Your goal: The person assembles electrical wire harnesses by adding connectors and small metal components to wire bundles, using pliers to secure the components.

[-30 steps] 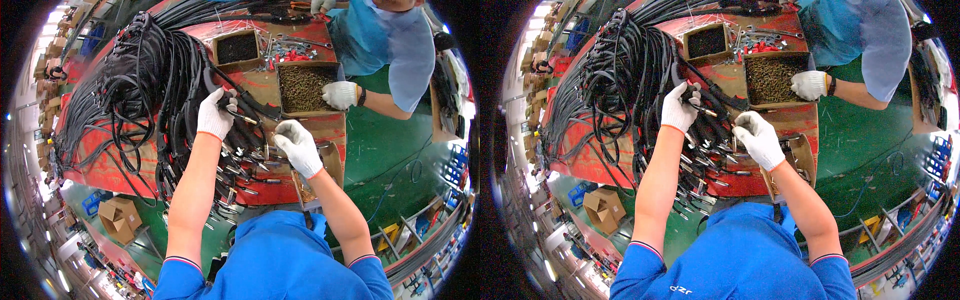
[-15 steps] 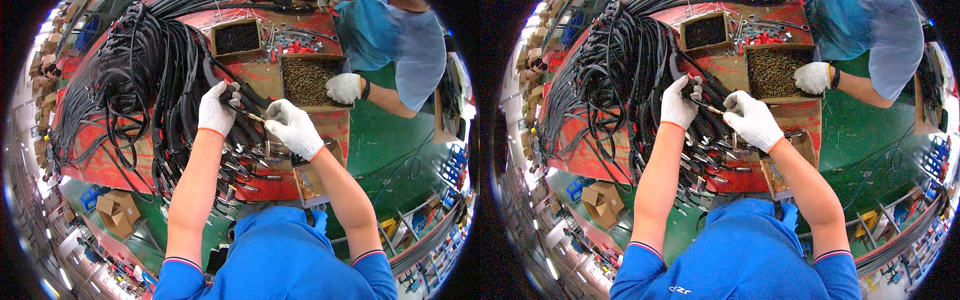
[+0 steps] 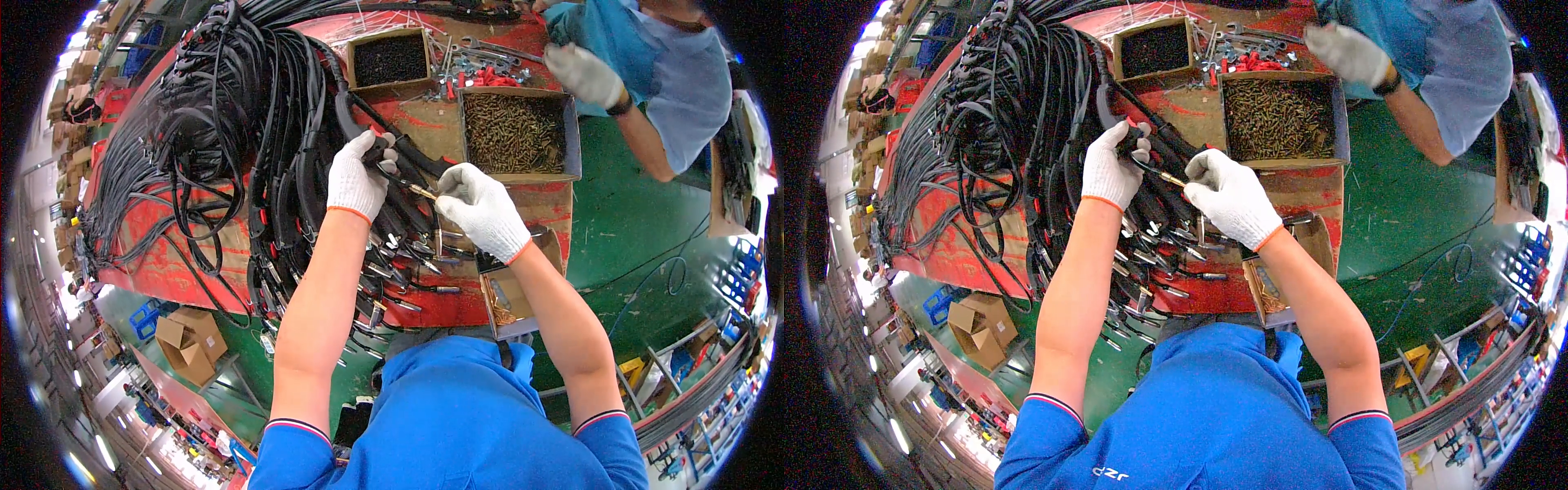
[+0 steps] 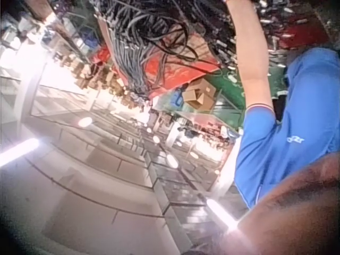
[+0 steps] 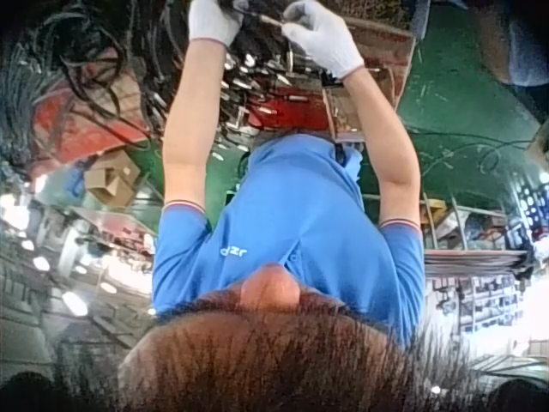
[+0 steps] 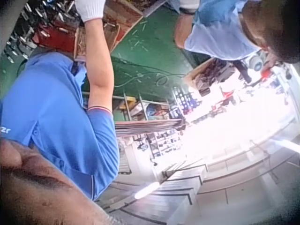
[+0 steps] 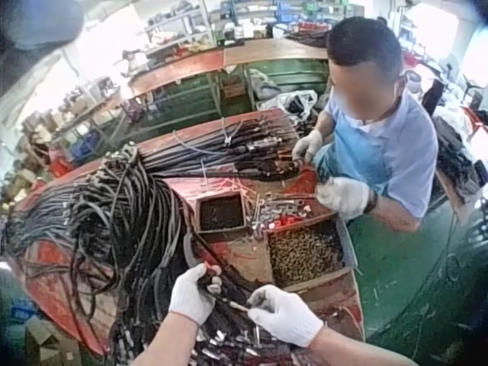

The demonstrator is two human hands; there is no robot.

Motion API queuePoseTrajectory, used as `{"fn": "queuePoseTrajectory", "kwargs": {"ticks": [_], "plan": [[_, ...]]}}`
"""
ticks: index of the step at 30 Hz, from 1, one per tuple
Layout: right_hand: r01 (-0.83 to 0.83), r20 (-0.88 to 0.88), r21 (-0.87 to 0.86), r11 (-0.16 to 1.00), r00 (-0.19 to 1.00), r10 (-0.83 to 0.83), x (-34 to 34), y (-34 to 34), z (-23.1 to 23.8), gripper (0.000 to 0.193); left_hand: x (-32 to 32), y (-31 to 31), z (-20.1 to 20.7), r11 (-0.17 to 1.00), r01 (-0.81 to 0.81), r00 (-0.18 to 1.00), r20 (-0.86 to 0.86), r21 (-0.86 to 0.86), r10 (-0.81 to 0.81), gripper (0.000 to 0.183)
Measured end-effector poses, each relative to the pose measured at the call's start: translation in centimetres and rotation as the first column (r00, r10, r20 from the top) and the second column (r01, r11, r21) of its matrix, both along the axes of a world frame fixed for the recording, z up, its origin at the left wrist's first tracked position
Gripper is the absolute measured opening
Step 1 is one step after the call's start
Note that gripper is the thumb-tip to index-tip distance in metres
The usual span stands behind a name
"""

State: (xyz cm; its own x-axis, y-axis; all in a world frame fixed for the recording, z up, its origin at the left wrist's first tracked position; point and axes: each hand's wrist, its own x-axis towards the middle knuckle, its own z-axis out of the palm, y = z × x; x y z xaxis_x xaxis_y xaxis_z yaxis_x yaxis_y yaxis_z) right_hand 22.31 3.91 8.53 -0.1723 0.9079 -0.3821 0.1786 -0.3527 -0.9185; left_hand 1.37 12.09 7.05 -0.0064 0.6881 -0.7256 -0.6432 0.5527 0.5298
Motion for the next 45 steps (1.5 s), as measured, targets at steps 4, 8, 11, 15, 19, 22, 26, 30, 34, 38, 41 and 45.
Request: {"fn": "queuePoseTrajectory", "kwargs": {"ticks": [4,8,11,15,19,22,26,30,34,38,41,45], "plan": [[0.007,0.023,-0.004,1.0,1.0,-0.007,-0.2,0.0,-0.1,0.028,-0.1,0.0,-0.3,1.0,0.005,1.0,0.005,0.005,-0.005,0.025],[0.033,-0.046,-0.075,0.997,0.998,-0.037,-0.4,-0.1,0.4,0.026,0.0,-0.1,-0.3,1.0,-0.013,1.0,-0.002,0.012,0.013,0.023],[0.059,-0.105,-0.107,0.992,0.992,-0.071,-0.6,-0.4,0.3,0.026,0.1,-0.1,-0.3,0.999,-0.028,1.0,-0.011,0.018,0.028,0.023],[0.037,-0.076,-0.115,0.993,0.996,-0.046,-1.0,-0.7,0.1,0.024,0.0,-0.1,-0.5,0.999,-0.034,0.999,-0.007,0.018,0.035,0.022],[0.051,-0.144,-0.216,0.975,0.986,-0.084,-1.5,-0.9,0.5,0.024,-0.2,-0.2,-0.9,0.999,-0.024,1.0,-0.015,0.027,0.025,0.022],[0.099,-0.233,-0.306,0.947,0.956,-0.176,-1.8,-1.1,0.4,0.025,-0.3,-0.2,-1.0,0.999,-0.018,1.0,0.005,0.029,0.018,0.022],[0.109,-0.089,-0.169,0.98,0.988,-0.126,-2.4,-1.7,0.5,0.025,-0.3,-0.2,-0.9,1.0,-0.023,1.0,-0.009,0.017,0.023,0.022],[0.132,-0.087,-0.061,0.989,0.987,-0.137,-2.7,-1.9,0.1,0.026,0.1,-0.1,-0.7,0.999,-0.037,0.999,-0.027,0.011,0.037,0.023],[0.14,-0.282,-0.345,0.928,0.928,-0.244,-2.4,-1.4,1.1,0.027,-0.2,0.1,-0.7,0.999,-0.044,0.999,0.01,-0.007,0.044,0.023],[0.164,-0.043,-0.22,0.962,0.983,-0.177,-2.8,-2.0,0.1,0.03,-0.2,0.1,-0.8,0.999,-0.041,0.999,-0.009,-0.013,0.041,0.022],[0.084,0.215,-0.047,0.995,0.974,-0.072,-2.6,-2.1,-0.8,0.038,0.6,-0.1,-0.2,0.999,-0.045,0.998,-0.032,-0.007,0.045,0.019],[0.044,0.178,-0.266,0.963,0.984,0.004,-2.6,-1.6,-1.3,0.044,0.2,-0.2,-0.4,0.999,-0.043,0.996,-0.072,0.001,0.043,0.015]]}}
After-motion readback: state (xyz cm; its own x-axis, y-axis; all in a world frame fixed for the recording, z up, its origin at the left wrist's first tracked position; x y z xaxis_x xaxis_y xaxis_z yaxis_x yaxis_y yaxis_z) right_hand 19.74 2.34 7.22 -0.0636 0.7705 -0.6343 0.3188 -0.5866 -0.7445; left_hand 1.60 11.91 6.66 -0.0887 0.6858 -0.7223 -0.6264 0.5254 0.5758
